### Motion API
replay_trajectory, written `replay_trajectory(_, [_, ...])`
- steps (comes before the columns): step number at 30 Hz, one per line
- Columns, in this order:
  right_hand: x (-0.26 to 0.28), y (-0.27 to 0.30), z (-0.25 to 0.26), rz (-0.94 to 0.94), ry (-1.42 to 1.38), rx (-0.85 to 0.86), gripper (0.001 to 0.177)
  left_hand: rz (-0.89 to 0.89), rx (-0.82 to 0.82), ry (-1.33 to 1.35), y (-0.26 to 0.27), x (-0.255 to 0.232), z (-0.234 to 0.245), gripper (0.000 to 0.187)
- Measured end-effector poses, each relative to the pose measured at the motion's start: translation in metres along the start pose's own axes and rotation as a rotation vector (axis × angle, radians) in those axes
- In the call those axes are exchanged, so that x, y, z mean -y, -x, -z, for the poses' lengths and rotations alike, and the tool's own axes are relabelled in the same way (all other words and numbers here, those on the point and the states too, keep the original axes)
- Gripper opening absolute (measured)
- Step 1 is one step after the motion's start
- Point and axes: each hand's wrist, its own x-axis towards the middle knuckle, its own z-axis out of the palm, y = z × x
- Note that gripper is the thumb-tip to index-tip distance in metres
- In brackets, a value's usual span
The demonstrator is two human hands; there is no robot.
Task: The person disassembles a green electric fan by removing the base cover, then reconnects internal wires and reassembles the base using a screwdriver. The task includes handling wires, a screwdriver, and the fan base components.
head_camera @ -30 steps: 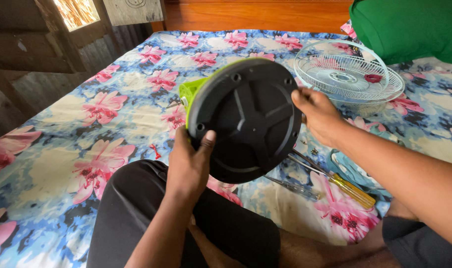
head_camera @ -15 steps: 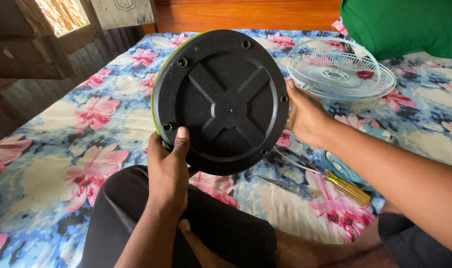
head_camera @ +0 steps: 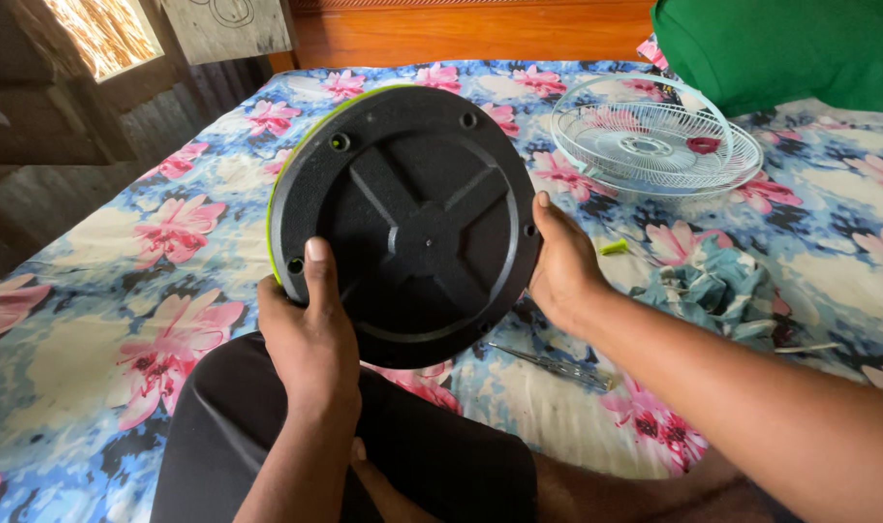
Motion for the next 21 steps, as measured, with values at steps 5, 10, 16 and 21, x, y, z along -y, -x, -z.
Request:
replay_trajectory(5, [-0.001, 0.013, -0.007, -0.076, 0.114, -0.175, 0.062, 0.029, 0.040, -0.122, -0.005, -0.015, -0.010, 0.063])
replay_trajectory(10, [0.001, 0.010, 0.004, -0.180, 0.013, -0.312, 0.067, 0.001, 0.365, 0.244, -0.005, -0.022, -0.030, 0.070])
replay_trajectory(16, [-0.008, 0.007, 0.020, -0.334, -0.185, -0.340, 0.074, -0.058, 0.710, 0.535, -0.011, -0.013, -0.052, 0.081])
replay_trajectory(21, [-0.013, 0.010, 0.034, -0.409, -0.111, -0.396, 0.069, -0.187, 0.677, 0.489, -0.014, -0.002, -0.061, 0.071])
